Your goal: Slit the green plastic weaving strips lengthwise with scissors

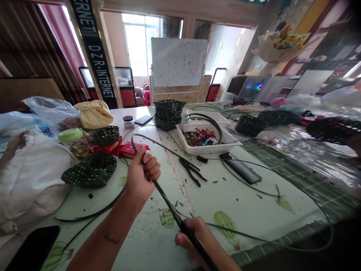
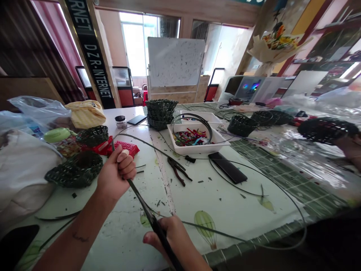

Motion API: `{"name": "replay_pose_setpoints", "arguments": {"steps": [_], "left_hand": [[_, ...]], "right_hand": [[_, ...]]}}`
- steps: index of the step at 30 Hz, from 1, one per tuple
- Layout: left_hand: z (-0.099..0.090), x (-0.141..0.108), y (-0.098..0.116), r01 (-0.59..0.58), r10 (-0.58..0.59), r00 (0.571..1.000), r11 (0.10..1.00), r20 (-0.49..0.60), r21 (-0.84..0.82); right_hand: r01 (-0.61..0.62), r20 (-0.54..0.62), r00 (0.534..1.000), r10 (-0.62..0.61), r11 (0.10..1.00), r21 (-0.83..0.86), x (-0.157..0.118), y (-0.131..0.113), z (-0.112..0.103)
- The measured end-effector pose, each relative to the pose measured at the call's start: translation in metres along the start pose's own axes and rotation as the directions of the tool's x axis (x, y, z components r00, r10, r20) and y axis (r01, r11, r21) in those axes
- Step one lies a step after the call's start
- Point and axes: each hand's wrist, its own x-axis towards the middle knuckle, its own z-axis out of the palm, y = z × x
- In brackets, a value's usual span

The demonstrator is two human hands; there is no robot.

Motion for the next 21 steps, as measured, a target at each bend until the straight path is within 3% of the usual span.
{"name": "replay_pose_setpoints", "arguments": {"steps": [6,21], "left_hand": [[0.003,-0.001,-0.014,-0.004,0.004,0.998,1.000,-0.061,-0.012],[0.001,0.001,-0.012,-0.038,0.037,0.996,0.999,-0.075,-0.012]], "right_hand": [[0.031,0.002,1.000,-0.031,0.999,-0.027,-0.007,0.000,-0.004],[-0.032,-0.096,0.995,0.029,0.999,-0.028,0.002,0.001,0.006]]}}
